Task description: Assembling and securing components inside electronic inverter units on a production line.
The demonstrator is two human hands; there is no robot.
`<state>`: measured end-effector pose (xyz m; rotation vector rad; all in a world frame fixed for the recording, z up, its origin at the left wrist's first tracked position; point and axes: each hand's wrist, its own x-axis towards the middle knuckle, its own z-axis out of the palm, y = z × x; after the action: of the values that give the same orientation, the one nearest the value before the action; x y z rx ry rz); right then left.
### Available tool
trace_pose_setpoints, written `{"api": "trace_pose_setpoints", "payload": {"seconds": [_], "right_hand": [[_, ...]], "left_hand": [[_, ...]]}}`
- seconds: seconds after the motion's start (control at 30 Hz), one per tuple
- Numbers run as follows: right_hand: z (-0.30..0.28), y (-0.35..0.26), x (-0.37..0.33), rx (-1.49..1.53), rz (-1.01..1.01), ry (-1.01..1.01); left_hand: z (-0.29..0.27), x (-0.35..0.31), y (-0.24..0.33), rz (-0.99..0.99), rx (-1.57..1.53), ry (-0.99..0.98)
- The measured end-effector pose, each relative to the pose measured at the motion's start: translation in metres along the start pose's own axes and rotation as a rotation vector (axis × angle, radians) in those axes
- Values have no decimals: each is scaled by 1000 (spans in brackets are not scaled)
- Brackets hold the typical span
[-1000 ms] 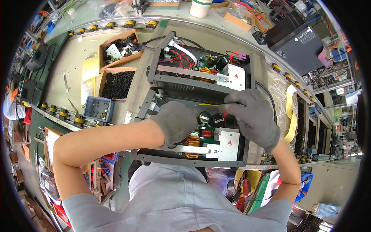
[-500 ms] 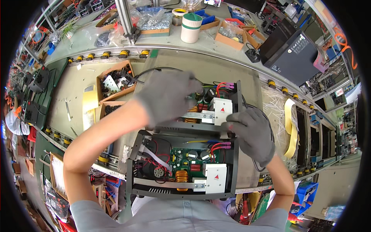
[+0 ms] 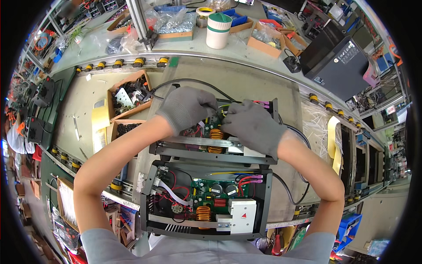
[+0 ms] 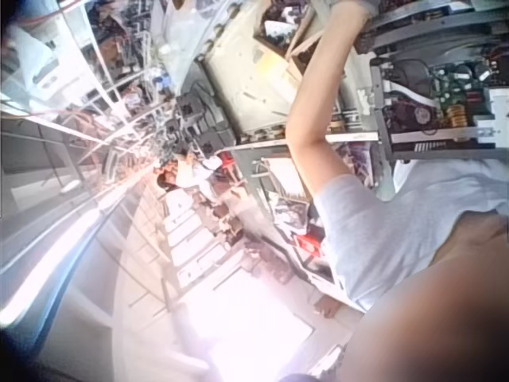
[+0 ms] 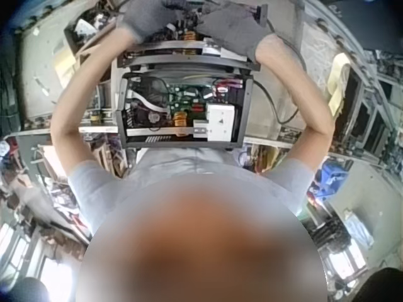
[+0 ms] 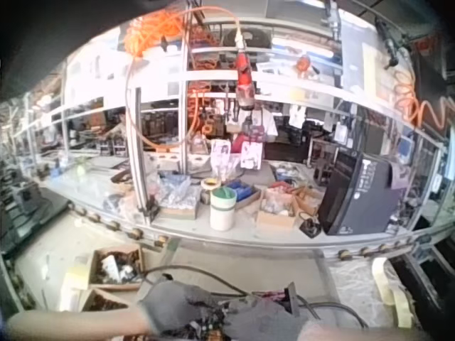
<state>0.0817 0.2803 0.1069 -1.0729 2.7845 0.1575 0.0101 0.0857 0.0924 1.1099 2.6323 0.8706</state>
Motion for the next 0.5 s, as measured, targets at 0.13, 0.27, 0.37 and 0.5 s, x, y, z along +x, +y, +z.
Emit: {"api": "trace_pose_setpoints", "payload": {"seconds": [0.13,0.27,0.37,0.5], "right_hand": [[3,-2,12,-18,-26,-19],[1,-14,13,-161,57,-10],[-18,-19,-8,-226,40,162],[-29,-14,-55,-129,156,437]], "left_hand": [[3,-3,6,-35,104,45],[13,0,8,-107,198,-2],[17,-1,16,-125,324,-40],[27,-5,27,-37,501,-101]]}}
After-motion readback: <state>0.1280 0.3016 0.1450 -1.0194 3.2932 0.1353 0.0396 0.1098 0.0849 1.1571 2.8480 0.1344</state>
